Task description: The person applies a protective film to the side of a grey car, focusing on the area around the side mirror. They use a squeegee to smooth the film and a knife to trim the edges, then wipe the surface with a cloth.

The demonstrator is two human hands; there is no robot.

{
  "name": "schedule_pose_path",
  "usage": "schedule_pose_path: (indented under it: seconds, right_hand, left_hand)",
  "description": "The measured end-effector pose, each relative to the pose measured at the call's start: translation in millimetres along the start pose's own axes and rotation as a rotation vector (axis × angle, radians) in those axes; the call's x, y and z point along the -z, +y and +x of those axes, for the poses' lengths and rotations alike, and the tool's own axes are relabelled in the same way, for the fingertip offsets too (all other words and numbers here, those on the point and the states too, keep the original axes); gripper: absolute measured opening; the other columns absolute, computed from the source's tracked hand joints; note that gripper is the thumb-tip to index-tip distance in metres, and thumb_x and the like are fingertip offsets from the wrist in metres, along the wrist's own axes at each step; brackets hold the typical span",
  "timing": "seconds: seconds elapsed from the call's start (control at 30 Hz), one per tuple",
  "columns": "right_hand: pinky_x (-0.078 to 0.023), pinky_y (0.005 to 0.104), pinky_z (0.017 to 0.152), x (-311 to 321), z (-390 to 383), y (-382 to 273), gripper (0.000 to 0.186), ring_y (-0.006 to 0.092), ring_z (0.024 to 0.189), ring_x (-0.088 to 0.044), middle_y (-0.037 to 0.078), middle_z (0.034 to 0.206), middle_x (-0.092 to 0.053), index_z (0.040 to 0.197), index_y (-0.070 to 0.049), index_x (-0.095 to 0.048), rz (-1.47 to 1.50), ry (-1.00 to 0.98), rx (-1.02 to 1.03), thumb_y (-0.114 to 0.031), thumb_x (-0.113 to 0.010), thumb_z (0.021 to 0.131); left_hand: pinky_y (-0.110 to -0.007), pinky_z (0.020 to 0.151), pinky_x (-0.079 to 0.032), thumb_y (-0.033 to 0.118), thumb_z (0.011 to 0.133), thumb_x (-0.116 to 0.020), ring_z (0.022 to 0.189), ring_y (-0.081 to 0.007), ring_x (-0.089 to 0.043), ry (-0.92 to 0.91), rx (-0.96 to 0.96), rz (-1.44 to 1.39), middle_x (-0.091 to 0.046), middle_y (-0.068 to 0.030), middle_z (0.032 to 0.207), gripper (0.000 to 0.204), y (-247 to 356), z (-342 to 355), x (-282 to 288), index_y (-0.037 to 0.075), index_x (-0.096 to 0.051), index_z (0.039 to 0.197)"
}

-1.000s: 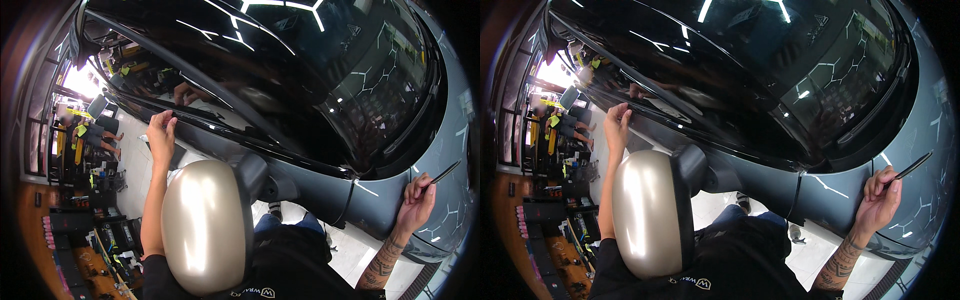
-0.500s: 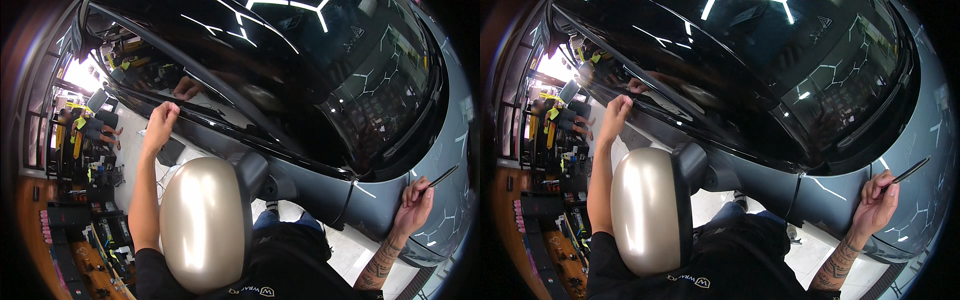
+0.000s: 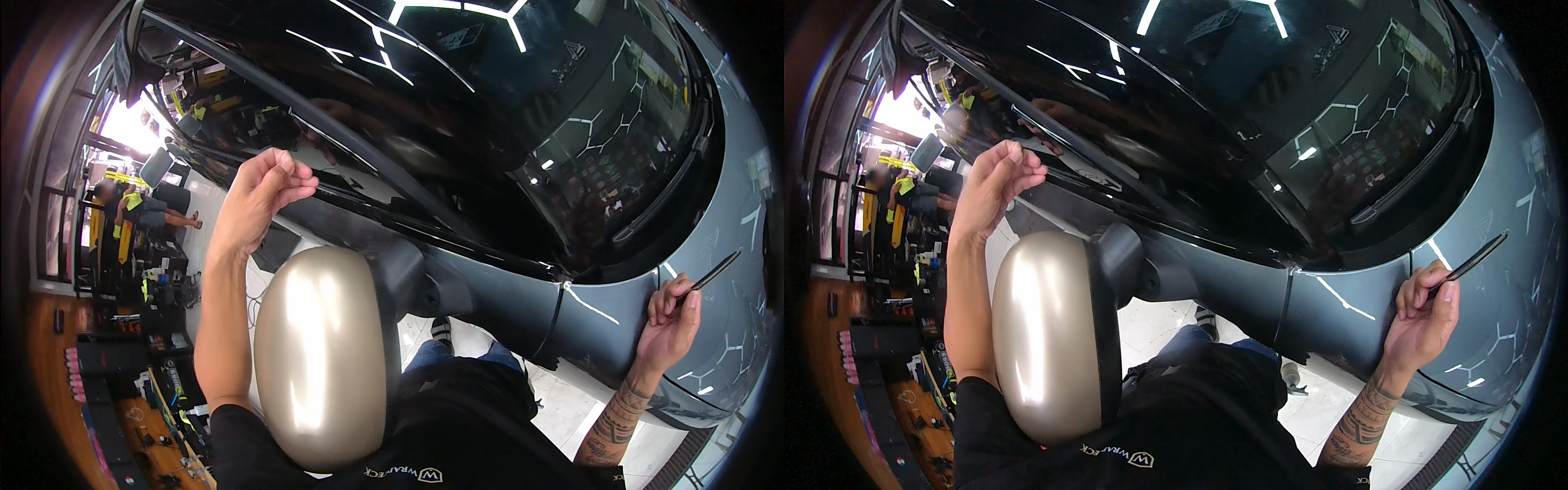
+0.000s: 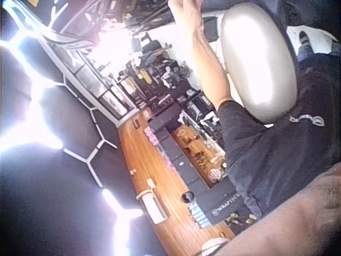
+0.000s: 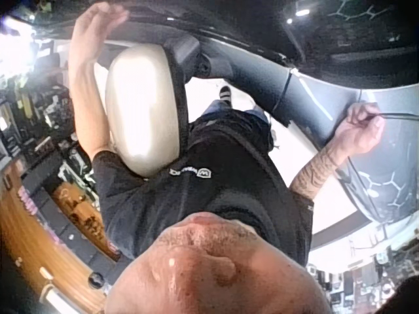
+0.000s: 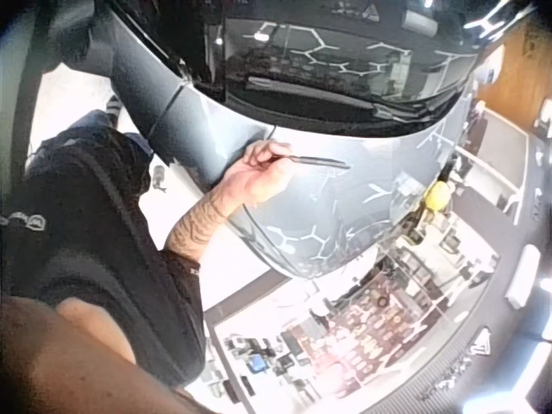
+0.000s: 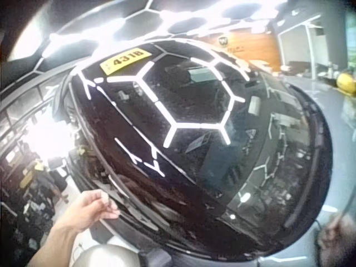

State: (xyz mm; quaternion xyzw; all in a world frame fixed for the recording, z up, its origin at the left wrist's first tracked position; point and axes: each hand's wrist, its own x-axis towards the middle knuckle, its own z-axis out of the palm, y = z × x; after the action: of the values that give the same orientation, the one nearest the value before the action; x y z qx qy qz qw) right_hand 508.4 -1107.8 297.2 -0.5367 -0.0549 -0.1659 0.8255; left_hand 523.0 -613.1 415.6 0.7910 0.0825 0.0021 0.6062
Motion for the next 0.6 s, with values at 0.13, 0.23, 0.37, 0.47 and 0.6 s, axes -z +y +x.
schedule_pose_path:
  seconds: [0.13,0.23,0.37,0.47,0.6]
  right_hand:
    - [-0.027,0.0199,0.050,-4,-1,-2,0.027,0.0064,0.060,-0.031,0.002,0.075,-0.036,0.089,-0.001,-0.048,0.005,0.018,-0.010,-0.025,-0.043,0.100]
    - [-0.026,0.0199,0.050,-7,-2,-4,0.027,0.0063,0.060,-0.031,0.002,0.076,-0.037,0.088,-0.001,-0.048,0.002,0.015,-0.020,-0.025,-0.043,0.100]
    - [-0.026,0.0191,0.050,-10,-2,-7,0.029,0.0048,0.058,-0.032,0.000,0.072,-0.037,0.088,-0.002,-0.049,-0.048,-0.009,-0.031,-0.027,-0.042,0.101]
    - [-0.026,0.0188,0.050,-15,-3,-10,0.029,0.0041,0.057,-0.032,-0.001,0.069,-0.037,0.089,-0.002,-0.050,-0.008,-0.013,-0.051,-0.028,-0.043,0.101]
    - [-0.026,0.0185,0.050,-14,-2,-11,0.028,0.0035,0.056,-0.032,-0.002,0.067,-0.038,0.088,-0.002,-0.051,-0.009,-0.016,-0.067,-0.027,-0.046,0.100]
  left_hand:
    - [-0.024,0.081,-0.055,0.021,0.100,-0.050,0.089,-0.0151,-0.066,-0.006,0.011,0.078,-0.061,-0.0061,0.091,0.017,22,-7,-21,0.006,-0.052,0.092]
    - [-0.023,0.077,-0.055,0.020,0.100,-0.050,0.084,-0.0133,-0.065,0.017,0.014,0.053,-0.060,-0.0037,0.087,0.016,31,-7,-30,0.007,-0.052,0.091]
    - [-0.022,0.072,-0.054,0.019,0.100,-0.049,0.076,-0.0110,-0.063,0.063,-0.013,-0.012,-0.058,-0.0008,0.083,0.013,37,-4,-27,0.009,-0.052,0.092]
    - [-0.021,0.064,-0.050,0.016,0.098,-0.052,0.069,-0.0082,-0.059,0.161,0.018,0.298,-0.058,0.0001,0.078,0.014,24,3,-2,0.003,-0.058,0.095]
    - [-0.024,0.050,-0.045,0.032,0.087,-0.070,0.055,-0.0091,-0.057,0.178,0.153,0.881,-0.061,-0.0024,0.065,0.035,-1,3,-1,-0.002,-0.065,0.082]
